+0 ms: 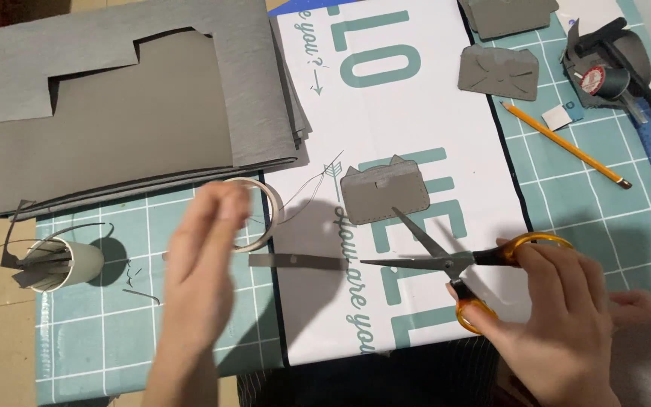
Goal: The person trims the edges of a small grey fabric piece using scissors, then attaches a small white square to its surface. They continue trimming a longer grey fabric strip, cutting it into smaller pieces.
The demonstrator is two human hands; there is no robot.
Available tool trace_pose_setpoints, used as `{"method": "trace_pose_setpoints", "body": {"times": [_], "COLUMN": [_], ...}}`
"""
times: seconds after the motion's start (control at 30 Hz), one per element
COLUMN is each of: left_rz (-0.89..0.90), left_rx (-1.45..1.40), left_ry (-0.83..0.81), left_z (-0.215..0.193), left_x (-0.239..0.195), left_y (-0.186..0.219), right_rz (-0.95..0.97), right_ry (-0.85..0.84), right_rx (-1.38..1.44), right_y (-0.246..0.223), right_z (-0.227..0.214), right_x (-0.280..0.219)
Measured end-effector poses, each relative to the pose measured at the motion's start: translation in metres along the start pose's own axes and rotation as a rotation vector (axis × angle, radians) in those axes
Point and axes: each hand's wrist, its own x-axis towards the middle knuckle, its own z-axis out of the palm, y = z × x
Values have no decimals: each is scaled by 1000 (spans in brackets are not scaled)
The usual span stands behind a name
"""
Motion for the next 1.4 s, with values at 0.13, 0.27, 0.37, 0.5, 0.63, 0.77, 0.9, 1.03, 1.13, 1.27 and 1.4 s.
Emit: {"method": "trace_pose_setpoints", "body": {"times": [0.13,0.27,0.37,0.5,0.63,0.77,0.9,1.03,1.13,1.27,1.4], "left_rz": [25,348,557,667,654,485,107,-138,-212,-370,-242], "left_rx": [229,254,326,502,526,518,402,362,128,-100,-270], "left_ry": [32,-194,-241,-236,-302,-409,-552,-509,-431,-282,-191], "left_z": [1,45,70,79,80,76,72,67,66,44,19], "left_x": [-15,-25,-27,-26,-23,-21,-19,-26,-31,-27,-27], "left_y": [-7,-15,-14,-10,-13,-15,-15,-8,-22,-21,-10], "right_rz": [29,27,-6,9,2,-39,-100,-178,-212,-135,-12], "right_ry": [10,-29,-20,-20,-46,-53,-156,-53,-19,-29,-29], "right_rx": [25,20,36,23,14,34,28,25,46,54,3], "right_y": [2,-1,-6,-12,-12,-8,-10,-15,-14,-12,-7], "right_z": [1,2,-1,-4,-3,0,-5,-6,-6,-5,-2], "right_x": [-1,-2,4,3,4,-1,3,5,4,-1,-4]}}
